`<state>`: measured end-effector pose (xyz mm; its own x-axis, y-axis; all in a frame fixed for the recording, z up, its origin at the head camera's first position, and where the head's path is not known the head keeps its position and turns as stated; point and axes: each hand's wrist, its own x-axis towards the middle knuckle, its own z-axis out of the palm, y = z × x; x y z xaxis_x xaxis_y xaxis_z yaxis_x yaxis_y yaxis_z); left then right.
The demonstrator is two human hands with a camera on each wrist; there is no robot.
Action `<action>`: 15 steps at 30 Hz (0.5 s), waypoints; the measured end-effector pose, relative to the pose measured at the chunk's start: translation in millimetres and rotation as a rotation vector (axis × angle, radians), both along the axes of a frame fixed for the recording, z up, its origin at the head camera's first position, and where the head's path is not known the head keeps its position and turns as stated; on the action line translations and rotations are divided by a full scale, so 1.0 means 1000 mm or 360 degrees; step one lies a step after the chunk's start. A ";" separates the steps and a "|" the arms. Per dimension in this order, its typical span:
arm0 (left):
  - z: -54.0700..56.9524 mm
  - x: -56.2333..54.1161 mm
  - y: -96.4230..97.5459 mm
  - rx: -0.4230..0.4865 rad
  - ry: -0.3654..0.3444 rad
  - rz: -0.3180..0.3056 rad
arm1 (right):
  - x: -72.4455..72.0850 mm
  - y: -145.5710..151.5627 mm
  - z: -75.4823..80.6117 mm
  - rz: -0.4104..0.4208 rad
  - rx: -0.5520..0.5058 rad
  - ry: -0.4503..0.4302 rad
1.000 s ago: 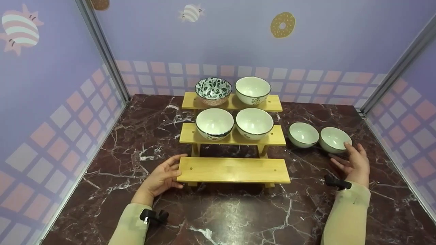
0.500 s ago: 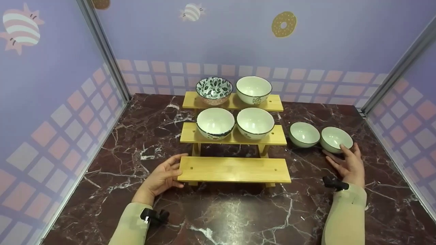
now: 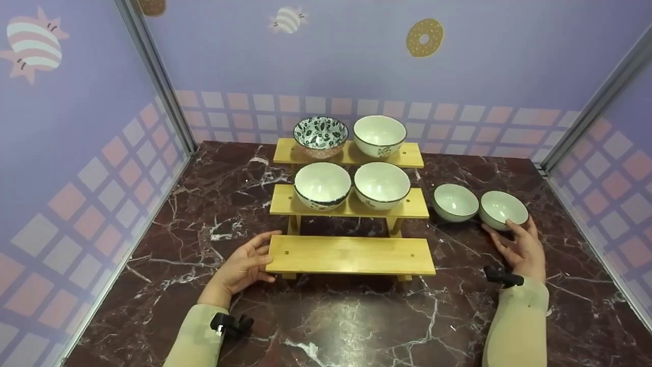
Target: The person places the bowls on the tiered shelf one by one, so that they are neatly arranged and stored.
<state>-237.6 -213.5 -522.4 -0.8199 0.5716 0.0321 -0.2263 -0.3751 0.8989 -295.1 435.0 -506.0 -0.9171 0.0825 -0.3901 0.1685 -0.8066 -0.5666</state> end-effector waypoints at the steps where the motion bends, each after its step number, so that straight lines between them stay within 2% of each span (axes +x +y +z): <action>1: 0.000 0.000 0.000 -0.0002 -0.0001 0.0002 | 0.000 0.000 0.000 -0.0003 -0.0008 -0.0006; 8: 0.001 0.001 0.001 -0.0028 -0.0005 0.0027 | 0.000 0.002 -0.001 0.0006 -0.0058 -0.0008; 15: 0.001 0.002 0.001 -0.0024 -0.0014 0.0031 | 0.001 0.004 0.001 0.0024 -0.0013 -0.0026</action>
